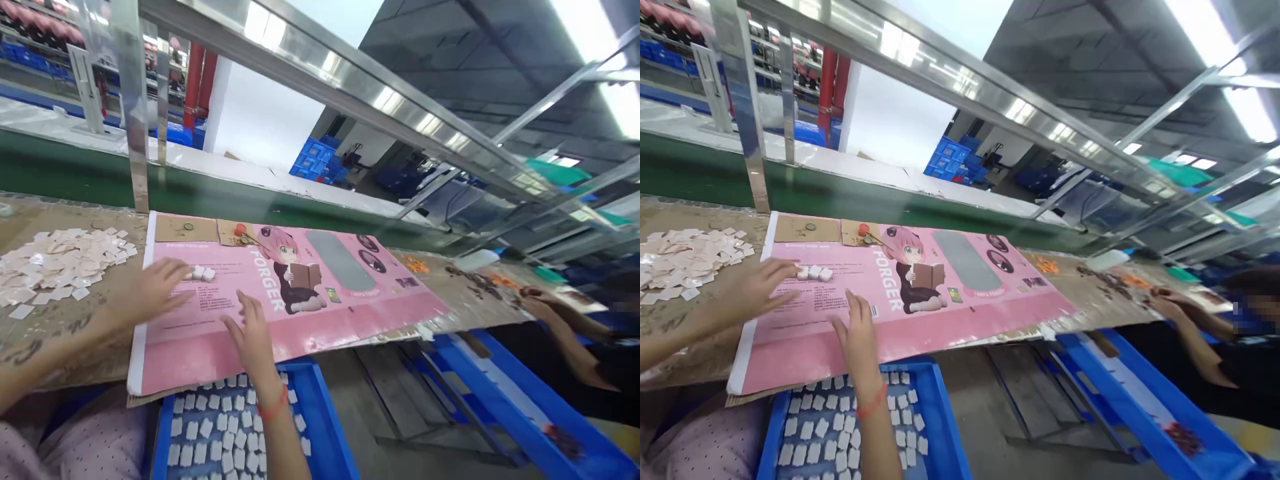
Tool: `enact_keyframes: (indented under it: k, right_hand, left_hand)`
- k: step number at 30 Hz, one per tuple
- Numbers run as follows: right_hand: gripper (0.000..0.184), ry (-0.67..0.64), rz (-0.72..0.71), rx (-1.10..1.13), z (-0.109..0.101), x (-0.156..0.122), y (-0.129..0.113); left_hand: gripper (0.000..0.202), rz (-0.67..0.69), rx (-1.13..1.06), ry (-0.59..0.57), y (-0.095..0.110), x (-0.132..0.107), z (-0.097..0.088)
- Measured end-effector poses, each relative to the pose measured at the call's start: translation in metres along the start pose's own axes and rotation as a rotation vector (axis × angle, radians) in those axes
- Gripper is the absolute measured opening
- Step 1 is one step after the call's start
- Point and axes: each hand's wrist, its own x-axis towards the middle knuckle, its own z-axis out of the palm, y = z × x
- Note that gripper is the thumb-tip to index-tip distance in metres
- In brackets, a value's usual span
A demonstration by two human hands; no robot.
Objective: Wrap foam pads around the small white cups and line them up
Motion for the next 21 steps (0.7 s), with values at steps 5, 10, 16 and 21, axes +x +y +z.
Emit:
enact_keyframes:
  k: [5, 10, 16, 21]
  right_hand:
    - [0.056, -0.226, -0.107, -0.119, 0.059, 0.101, 0.004]
    - [0.038, -0.366, -0.266, -0.179, 0.086, 0.116, 0.000]
    - [0.034, -0.418, -0.369, -0.235, 0.093, 0.116, -0.004]
    - [0.029, -0.402, -0.383, -0.277, 0.101, 0.122, -0.017]
  left_hand:
    - [0.044, -0.052, 0.058, -0.101, -0.088, 0.012, 0.028]
    - [0.041, 0.013, 0.007, -0.171, -0.092, 0.016, 0.045]
    - [0.033, 0.045, -0.021, -0.223, -0.084, 0.031, 0.055]
    - [0.029, 0.073, -0.003, -0.259, -0.091, 0.036, 0.051]
